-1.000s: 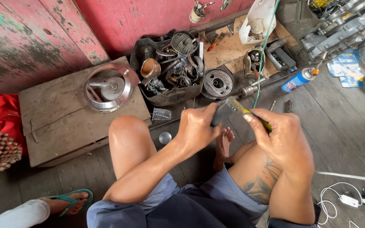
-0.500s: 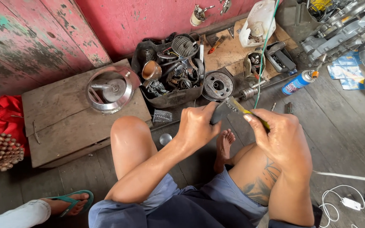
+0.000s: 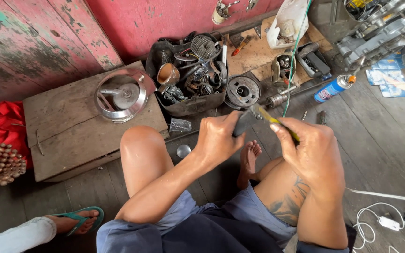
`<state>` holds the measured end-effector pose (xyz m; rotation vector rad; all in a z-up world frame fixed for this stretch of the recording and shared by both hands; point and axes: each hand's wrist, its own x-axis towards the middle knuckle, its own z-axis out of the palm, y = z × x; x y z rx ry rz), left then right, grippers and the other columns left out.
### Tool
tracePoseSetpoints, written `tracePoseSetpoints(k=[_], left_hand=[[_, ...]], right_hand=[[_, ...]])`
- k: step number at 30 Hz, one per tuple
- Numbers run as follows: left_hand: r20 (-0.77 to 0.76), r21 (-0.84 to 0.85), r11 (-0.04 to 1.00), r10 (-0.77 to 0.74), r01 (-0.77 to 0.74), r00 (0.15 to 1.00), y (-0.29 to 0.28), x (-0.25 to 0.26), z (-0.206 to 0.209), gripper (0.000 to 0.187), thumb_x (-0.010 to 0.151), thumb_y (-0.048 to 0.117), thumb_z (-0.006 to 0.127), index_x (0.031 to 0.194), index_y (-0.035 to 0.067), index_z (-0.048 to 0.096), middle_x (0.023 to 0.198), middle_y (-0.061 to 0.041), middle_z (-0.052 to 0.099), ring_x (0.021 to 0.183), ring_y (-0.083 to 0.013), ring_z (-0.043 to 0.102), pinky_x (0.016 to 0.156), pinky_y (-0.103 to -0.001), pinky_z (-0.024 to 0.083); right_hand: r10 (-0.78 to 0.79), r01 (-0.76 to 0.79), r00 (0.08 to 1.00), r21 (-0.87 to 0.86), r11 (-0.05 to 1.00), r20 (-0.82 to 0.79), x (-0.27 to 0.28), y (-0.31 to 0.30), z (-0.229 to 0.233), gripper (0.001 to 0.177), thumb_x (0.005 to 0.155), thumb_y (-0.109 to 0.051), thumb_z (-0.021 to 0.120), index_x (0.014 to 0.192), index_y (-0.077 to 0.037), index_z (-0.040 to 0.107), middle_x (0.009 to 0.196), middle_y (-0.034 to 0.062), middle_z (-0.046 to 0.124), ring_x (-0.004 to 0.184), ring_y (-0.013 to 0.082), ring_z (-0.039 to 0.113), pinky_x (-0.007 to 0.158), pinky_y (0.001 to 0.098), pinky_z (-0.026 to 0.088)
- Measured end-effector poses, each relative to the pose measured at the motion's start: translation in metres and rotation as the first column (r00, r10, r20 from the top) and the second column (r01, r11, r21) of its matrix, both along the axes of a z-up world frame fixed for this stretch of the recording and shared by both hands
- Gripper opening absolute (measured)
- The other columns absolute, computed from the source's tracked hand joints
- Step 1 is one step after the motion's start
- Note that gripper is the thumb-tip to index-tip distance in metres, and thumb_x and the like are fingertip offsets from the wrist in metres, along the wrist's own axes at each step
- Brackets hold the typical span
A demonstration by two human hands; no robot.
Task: The person sits on the floor and scrubs a curved metal brake shoe with a yellow-handled wire brush. They rotate the part to clean different surfaces, including the inner lining and outer edges, while surrounded by various mechanical parts and tools.
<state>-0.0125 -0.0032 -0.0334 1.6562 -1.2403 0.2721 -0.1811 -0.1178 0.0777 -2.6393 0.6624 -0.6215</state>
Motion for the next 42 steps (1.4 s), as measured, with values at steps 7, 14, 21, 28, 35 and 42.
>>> tracePoseSetpoints(k=[7,14,21,28,35,42], left_hand=[[-0.012,0.084,0.996,-0.035,0.036,0.999,0.009,-0.003,0.024,0.022,0.068,0.002,0.066,0.083,0.005,0.050,0.057,-0.004,0.051,0.046,-0.0176,0.046,0.040,-0.037,0.036],[-0.022,0.081,0.996,-0.034,0.035,0.999,0.008,-0.004,0.020,0.028,0.069,0.007,0.066,0.096,0.004,0.058,0.062,-0.008,0.058,0.050,-0.0230,0.050,0.043,-0.038,0.038],[-0.061,-0.020,0.989,-0.145,0.144,0.988,0.007,-0.010,0.024,0.029,0.072,0.006,0.066,0.100,0.002,0.061,0.071,-0.008,0.061,0.057,-0.0280,0.062,0.048,-0.039,0.040],[-0.058,0.040,0.995,-0.090,0.092,0.994,0.011,-0.005,0.021,0.015,0.072,0.003,0.063,0.085,0.004,0.057,0.061,-0.006,0.058,0.048,-0.0199,0.054,0.043,-0.036,0.039],[-0.105,-0.252,0.968,-0.033,0.006,0.994,0.020,0.016,0.041,0.015,0.079,0.000,0.058,0.091,0.005,0.066,0.063,-0.004,0.040,0.060,-0.0171,0.026,0.050,-0.032,0.032],[0.113,-0.655,0.740,-0.106,0.154,0.988,0.009,0.013,0.044,0.010,0.083,-0.006,0.051,0.090,-0.010,0.059,0.069,-0.017,0.062,0.050,-0.0297,0.052,0.047,-0.037,0.052]], right_hand=[[-0.031,0.032,0.993,0.008,0.999,-0.112,0.000,0.004,0.010,0.015,0.100,-0.026,0.068,0.098,-0.013,0.077,0.052,0.0080,0.051,0.045,0.0237,0.043,0.049,0.0396,0.037],[0.011,-0.011,0.999,0.026,1.000,-0.030,0.004,0.005,0.012,0.016,0.102,-0.021,0.067,0.099,-0.008,0.075,0.064,0.0066,0.059,0.051,0.0209,0.046,0.054,0.0375,0.040],[0.044,-0.047,0.997,0.038,0.998,0.067,0.007,0.006,0.014,0.016,0.105,-0.016,0.067,0.099,-0.003,0.075,0.061,0.0043,0.056,0.052,0.0145,0.041,0.054,0.0340,0.038],[0.007,-0.008,1.000,0.081,0.997,0.004,0.005,0.001,0.011,0.015,0.104,-0.016,0.067,0.097,-0.006,0.076,0.057,0.0022,0.047,0.050,0.0132,0.039,0.051,0.0336,0.036],[-0.131,0.164,0.954,0.101,0.981,-0.270,0.003,-0.027,0.003,0.026,0.105,-0.030,0.061,0.089,-0.013,0.074,0.055,0.0074,0.052,0.053,0.0244,0.047,0.057,0.0398,0.036],[-0.036,0.038,0.999,0.181,0.983,-0.017,-0.005,-0.017,0.010,0.020,0.107,-0.021,0.065,0.097,-0.007,0.076,0.062,-0.0016,0.051,0.057,0.0099,0.038,0.057,0.0292,0.032]])
